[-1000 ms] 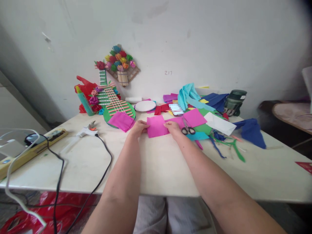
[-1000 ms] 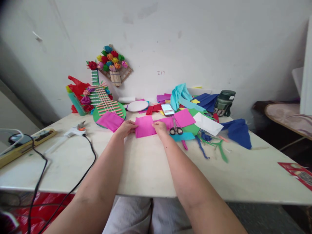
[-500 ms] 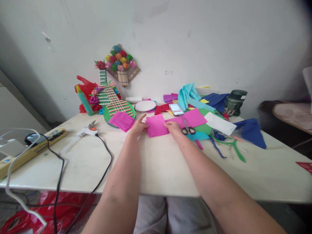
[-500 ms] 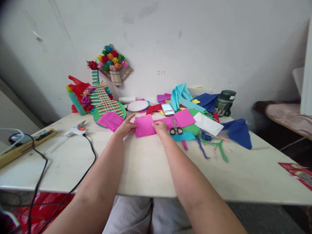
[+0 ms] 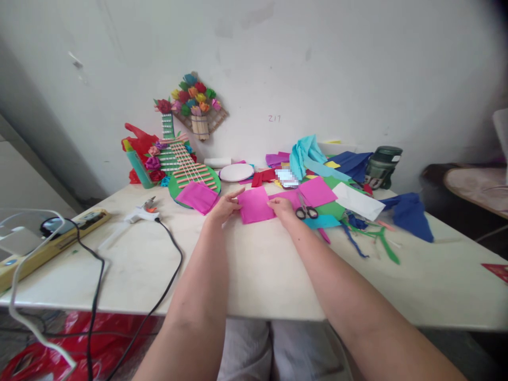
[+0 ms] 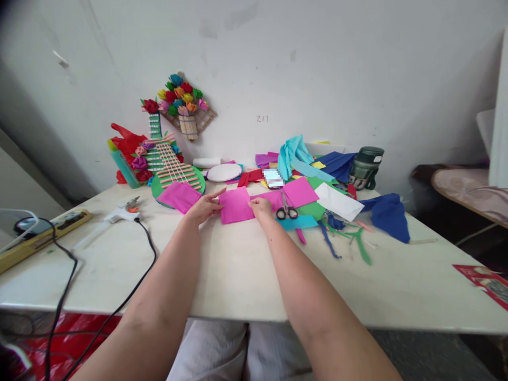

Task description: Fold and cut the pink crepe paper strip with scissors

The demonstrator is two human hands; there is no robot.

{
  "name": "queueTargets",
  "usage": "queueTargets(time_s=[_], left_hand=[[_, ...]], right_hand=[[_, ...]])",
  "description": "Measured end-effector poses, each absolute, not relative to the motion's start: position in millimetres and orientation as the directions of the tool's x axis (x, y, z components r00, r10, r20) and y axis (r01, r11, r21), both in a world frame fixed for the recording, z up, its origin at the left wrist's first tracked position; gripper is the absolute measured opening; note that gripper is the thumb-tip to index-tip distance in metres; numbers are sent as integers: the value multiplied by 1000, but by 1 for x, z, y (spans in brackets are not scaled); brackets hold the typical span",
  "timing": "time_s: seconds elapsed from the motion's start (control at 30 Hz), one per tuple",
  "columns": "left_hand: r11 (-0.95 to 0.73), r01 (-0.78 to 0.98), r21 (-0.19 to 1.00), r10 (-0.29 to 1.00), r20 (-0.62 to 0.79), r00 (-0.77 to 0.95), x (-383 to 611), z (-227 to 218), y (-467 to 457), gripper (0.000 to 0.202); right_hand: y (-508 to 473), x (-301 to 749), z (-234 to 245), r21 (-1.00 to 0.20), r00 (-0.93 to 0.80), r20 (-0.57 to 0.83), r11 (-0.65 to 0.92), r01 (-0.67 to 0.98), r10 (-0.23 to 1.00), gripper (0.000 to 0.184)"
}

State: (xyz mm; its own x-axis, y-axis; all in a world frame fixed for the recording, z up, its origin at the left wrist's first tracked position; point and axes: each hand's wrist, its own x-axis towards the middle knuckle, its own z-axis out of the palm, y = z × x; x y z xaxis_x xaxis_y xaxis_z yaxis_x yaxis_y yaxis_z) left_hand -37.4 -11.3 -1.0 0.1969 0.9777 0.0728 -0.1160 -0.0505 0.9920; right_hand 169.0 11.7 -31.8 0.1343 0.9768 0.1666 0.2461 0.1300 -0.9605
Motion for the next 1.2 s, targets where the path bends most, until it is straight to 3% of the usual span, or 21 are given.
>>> queueTargets(time_s=[0.13,0.27,0.43,0.83,1.2], left_hand=[[8,-24,1000,986,-4,169,-38,-5,-5,44],[20,19,1000,991,-22,134,-36,-7,-3,34],[44,22,999,992,-46,121,-35,-8,-2,43],[11,-35,999,964,-2,266,-38,-8,-2,52],[-5,22,1000,968,-1,251,-38,-3,-5,57]], right_hand=[[13,169,-32,-956,141,161,119,270,977,12],[14,168,-32,-946,144,159,108,307,977,11],[14,168,-32,-947,154,146,93,309,977,9],[15,169,-33,-941,156,138,80,328,978,9],[22,169,-40,-943,187,135,68,327,973,10]])
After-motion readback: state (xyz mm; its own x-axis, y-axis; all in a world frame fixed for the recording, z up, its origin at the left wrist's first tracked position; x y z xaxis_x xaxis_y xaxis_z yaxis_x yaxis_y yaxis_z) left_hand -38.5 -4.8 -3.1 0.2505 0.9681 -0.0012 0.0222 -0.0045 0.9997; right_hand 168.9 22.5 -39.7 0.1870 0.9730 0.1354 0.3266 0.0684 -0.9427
